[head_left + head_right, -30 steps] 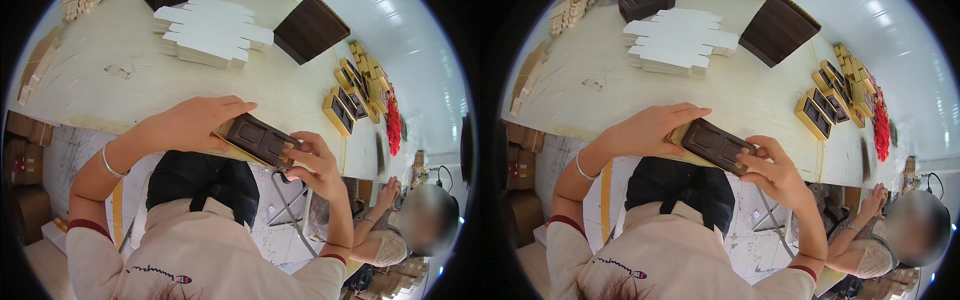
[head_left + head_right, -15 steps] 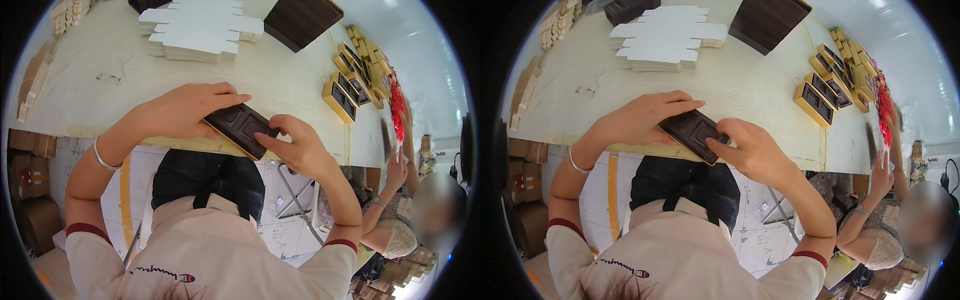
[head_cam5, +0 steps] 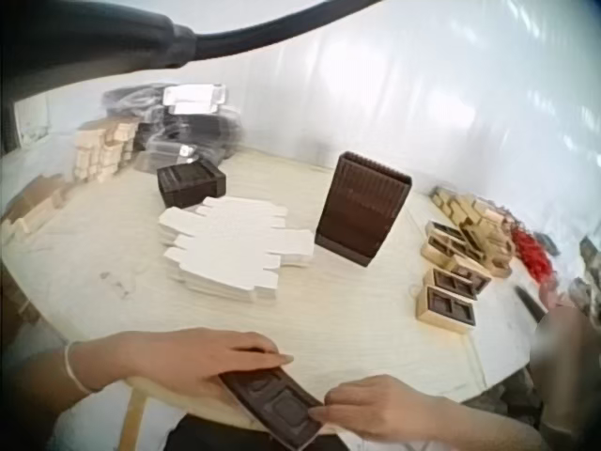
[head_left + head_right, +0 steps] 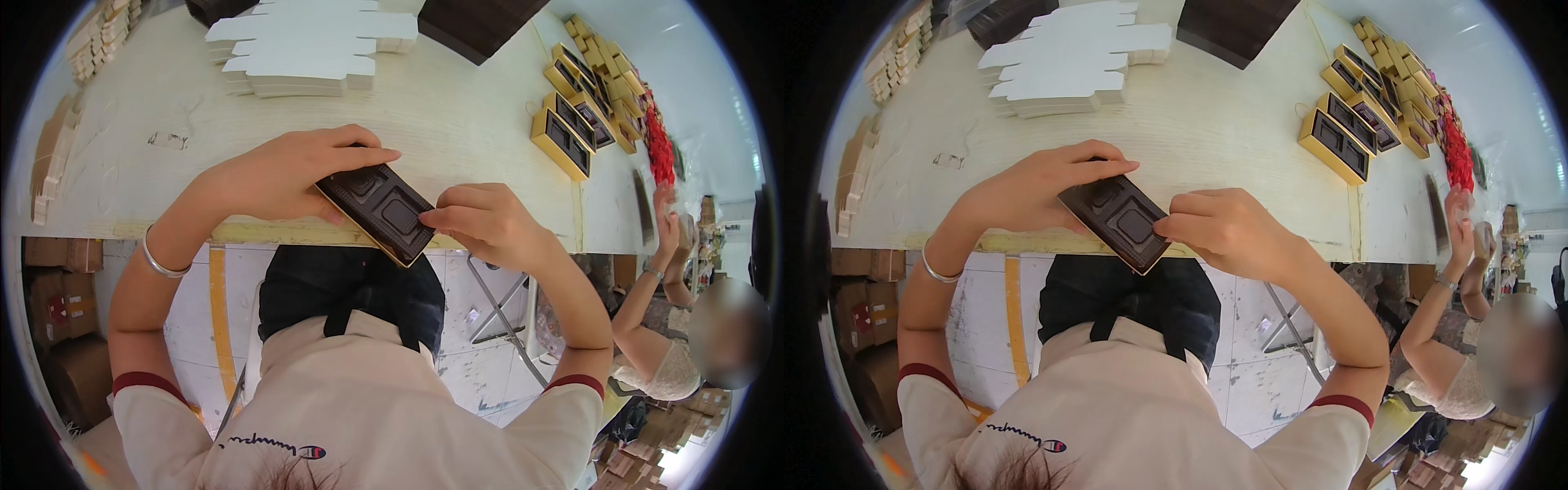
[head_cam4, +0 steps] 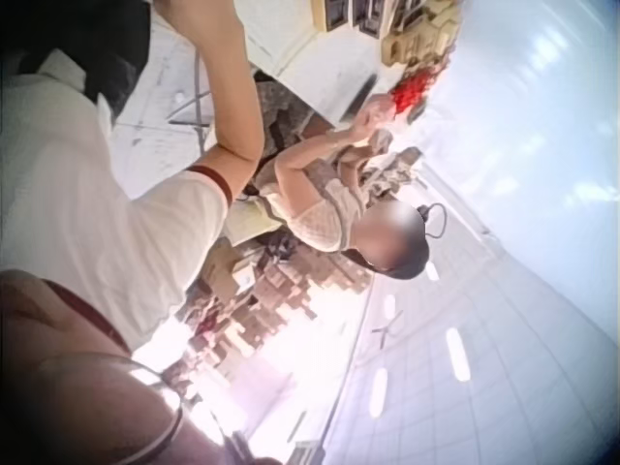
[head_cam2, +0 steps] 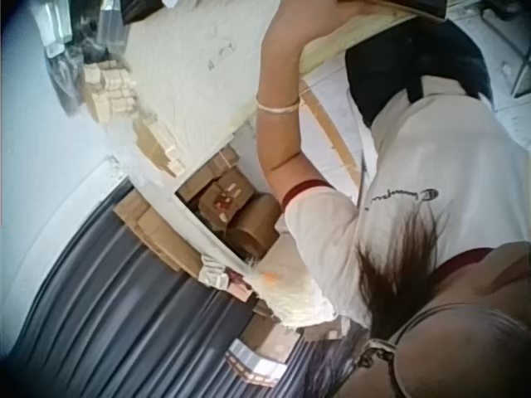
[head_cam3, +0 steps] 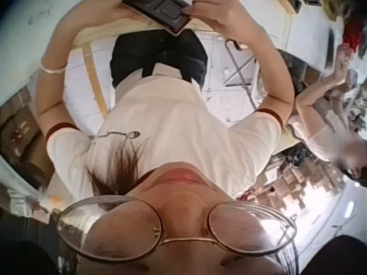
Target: The person folds flat cardboard pieces into small rectangular boxes and places a dark rectangular insert into each one. The finished boxes are stacked on the table.
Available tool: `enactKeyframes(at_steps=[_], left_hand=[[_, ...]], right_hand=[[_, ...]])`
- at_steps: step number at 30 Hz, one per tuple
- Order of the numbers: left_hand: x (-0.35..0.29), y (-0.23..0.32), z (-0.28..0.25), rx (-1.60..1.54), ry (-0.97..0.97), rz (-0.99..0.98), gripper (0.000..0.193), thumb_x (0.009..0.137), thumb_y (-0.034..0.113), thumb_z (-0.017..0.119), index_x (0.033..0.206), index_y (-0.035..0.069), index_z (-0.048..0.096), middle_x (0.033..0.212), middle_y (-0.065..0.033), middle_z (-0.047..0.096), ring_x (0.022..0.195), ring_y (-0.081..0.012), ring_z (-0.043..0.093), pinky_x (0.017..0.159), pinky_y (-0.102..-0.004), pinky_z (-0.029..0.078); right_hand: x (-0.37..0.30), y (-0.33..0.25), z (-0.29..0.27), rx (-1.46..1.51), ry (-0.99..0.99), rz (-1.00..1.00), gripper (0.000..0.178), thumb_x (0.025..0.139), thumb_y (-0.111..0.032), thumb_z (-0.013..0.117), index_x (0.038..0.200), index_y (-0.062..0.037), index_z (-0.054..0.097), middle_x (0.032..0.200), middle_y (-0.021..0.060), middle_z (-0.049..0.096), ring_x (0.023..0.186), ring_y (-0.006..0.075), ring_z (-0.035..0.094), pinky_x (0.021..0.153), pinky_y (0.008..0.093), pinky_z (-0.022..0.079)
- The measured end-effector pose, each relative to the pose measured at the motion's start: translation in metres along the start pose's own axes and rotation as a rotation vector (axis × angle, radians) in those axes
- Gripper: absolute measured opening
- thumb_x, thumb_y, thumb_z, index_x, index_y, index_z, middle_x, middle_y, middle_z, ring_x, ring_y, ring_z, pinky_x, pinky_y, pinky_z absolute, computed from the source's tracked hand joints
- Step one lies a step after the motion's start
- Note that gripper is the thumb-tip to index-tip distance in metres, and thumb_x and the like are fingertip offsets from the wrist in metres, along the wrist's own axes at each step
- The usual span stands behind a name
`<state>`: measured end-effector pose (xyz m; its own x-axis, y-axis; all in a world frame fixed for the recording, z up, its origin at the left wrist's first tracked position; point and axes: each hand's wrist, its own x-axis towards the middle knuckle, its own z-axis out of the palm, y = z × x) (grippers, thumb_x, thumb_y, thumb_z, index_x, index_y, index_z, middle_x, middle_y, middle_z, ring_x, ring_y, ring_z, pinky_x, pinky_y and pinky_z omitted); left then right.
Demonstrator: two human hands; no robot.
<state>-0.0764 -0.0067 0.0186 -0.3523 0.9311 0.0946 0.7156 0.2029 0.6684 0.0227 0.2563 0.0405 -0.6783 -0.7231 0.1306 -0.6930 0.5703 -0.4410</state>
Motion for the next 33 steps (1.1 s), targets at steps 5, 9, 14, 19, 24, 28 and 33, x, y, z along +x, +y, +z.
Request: enactKeyframes(at_steps=[5,9,14,19,24,28,33], left_hand=[[-0.005,0.010,0.003,0.195,0.002,-0.130,0.082,0.061,0.013,0.082,0.136,0.016,0.049,0.130,-0.0040,0.049,0.119,-0.0288,0.049,0.100,-0.0399,0.043],[-0.009,0.018,0.016,0.647,0.243,0.114,0.072,0.068,0.031,0.077,0.134,0.016,0.051,0.138,-0.0036,0.046,0.129,-0.0302,0.041,0.108,-0.0496,0.033],[-0.016,0.009,0.025,0.569,0.151,0.053,0.069,0.073,0.040,0.070,0.136,0.018,0.050,0.146,-0.0087,0.039,0.134,-0.0321,0.036,0.110,-0.0537,0.028],[-0.018,0.016,0.034,0.554,0.176,0.108,0.073,0.080,0.051,0.062,0.143,0.021,0.042,0.148,-0.0119,0.035,0.136,-0.0324,0.034,0.111,-0.0583,0.021],[-0.022,-0.006,-0.030,0.610,0.455,-0.124,0.067,0.074,0.033,0.076,0.132,0.013,0.051,0.136,-0.0101,0.051,0.133,-0.0315,0.039,0.115,-0.0511,0.020],[-0.018,-0.024,-0.065,0.471,0.366,-0.395,0.039,0.075,0.021,0.075,0.108,0.005,0.063,0.110,-0.0114,0.063,0.105,-0.0293,0.058,0.091,-0.0378,0.046],[-0.005,-0.039,-0.083,0.447,0.321,-0.346,0.019,0.076,0.010,0.070,0.091,-0.001,0.064,0.089,-0.0128,0.065,0.087,-0.0300,0.061,0.076,-0.0360,0.048]], right_hand=[[0.010,-0.020,-0.015,-0.182,0.138,-0.046,0.044,0.081,-0.032,0.066,0.113,-0.0016,0.065,0.127,0.0200,0.053,0.110,0.0344,0.055,0.089,0.0445,0.044],[-0.005,-0.033,0.045,-0.477,0.036,0.079,0.073,0.073,-0.053,0.061,0.125,-0.0011,0.056,0.143,0.0203,0.039,0.131,0.0373,0.038,0.108,0.0503,0.032],[0.000,-0.028,0.055,-0.282,0.228,0.206,0.065,0.075,-0.036,0.069,0.131,-0.0061,0.053,0.141,0.0244,0.039,0.128,0.0430,0.039,0.104,0.0500,0.035],[-0.024,-0.019,0.042,-0.124,0.326,0.248,0.049,0.078,-0.014,0.069,0.126,-0.0126,0.060,0.131,0.0259,0.045,0.116,0.0420,0.047,0.100,0.0473,0.038],[-0.107,0.027,-0.001,-0.362,0.483,0.518,0.039,0.083,-0.020,0.063,0.118,-0.0026,0.065,0.131,0.0243,0.047,0.121,0.0403,0.045,0.104,0.0454,0.035],[-0.136,0.073,-0.009,-0.353,0.574,0.720,0.037,0.088,-0.014,0.061,0.124,-0.0053,0.060,0.131,0.0225,0.047,0.120,0.0387,0.046,0.101,0.0433,0.038],[-0.120,0.104,-0.026,-0.406,0.593,0.728,0.039,0.087,-0.011,0.063,0.125,-0.0068,0.060,0.134,0.0204,0.045,0.123,0.0378,0.044,0.103,0.0435,0.037]])
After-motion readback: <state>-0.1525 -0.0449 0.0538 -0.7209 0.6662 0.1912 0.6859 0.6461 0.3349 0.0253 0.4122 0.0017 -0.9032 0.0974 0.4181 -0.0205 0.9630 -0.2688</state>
